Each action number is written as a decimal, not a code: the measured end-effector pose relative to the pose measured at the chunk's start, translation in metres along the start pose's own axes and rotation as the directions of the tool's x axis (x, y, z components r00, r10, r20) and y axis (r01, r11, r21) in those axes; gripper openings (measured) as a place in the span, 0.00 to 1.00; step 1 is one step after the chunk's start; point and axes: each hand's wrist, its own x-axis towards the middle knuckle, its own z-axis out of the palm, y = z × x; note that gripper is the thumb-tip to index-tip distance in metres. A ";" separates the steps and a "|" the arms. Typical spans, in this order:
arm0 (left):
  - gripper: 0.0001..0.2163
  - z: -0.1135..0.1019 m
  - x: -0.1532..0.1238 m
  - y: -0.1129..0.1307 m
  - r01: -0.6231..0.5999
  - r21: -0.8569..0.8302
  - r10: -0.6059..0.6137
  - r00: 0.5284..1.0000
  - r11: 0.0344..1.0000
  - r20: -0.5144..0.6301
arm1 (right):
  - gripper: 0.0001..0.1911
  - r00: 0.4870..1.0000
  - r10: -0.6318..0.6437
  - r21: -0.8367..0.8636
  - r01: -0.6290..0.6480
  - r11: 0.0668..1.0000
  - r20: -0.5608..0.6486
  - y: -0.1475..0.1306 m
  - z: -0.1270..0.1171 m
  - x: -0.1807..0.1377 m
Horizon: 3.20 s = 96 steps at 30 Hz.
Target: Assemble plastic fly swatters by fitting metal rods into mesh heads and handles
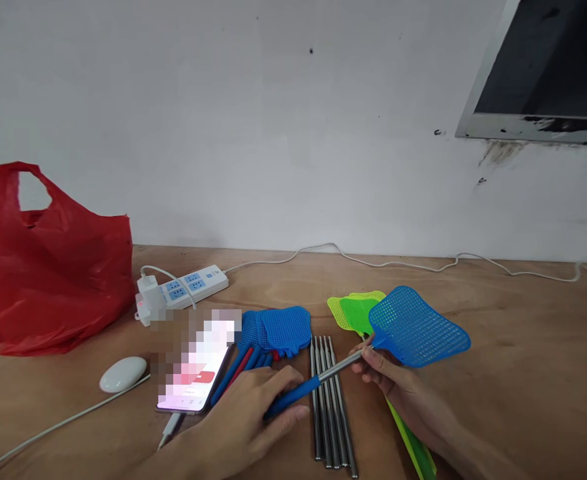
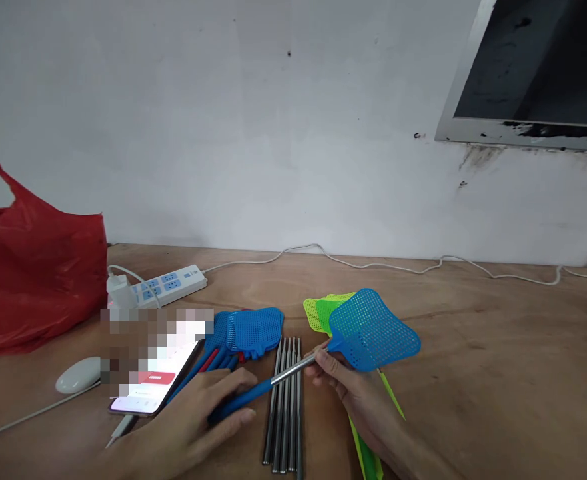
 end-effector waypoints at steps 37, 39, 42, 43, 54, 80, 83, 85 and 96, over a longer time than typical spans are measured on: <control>0.19 0.008 0.000 0.003 0.161 0.009 -0.161 0.975 0.987 0.156 | 0.20 0.969 -0.139 0.062 0.154 0.986 -0.203 -0.002 0.007 0.005; 0.19 0.008 0.000 0.002 0.168 0.005 -0.167 0.975 0.986 0.143 | 0.21 0.967 -0.125 0.059 0.141 0.988 -0.221 -0.001 0.006 0.006; 0.18 0.007 0.000 0.003 0.177 0.014 -0.178 0.974 0.984 0.138 | 0.21 0.963 -0.113 0.072 0.134 0.988 -0.245 -0.002 0.005 0.008; 0.18 0.006 0.000 0.003 0.179 0.023 -0.180 0.974 0.984 0.139 | 0.21 0.961 -0.113 0.078 0.136 0.988 -0.251 -0.004 0.005 0.009; 0.17 0.006 0.000 0.000 0.219 0.060 -0.223 0.972 0.974 0.070 | 0.24 0.947 -0.072 0.109 0.111 0.988 -0.314 -0.008 -0.010 0.013; 0.15 0.006 -0.001 -0.003 0.146 0.153 -0.143 0.989 0.977 -0.030 | 0.24 0.990 -0.084 -0.097 0.073 0.993 -0.116 0.008 0.010 -0.007; 0.15 0.007 0.000 -0.004 0.142 0.135 -0.139 0.990 0.981 -0.030 | 0.24 0.991 -0.089 -0.091 0.080 0.993 -0.099 0.005 0.012 -0.008; 0.16 0.008 0.000 -0.004 0.145 0.131 -0.142 0.989 0.981 -0.033 | 0.24 0.992 -0.088 -0.082 0.081 0.993 -0.089 0.004 0.014 -0.009; 0.15 0.007 -0.002 0.006 0.133 0.095 -0.133 0.991 0.987 0.001 | 0.18 0.988 -0.135 -0.065 0.131 0.989 -0.072 -0.001 0.008 -0.011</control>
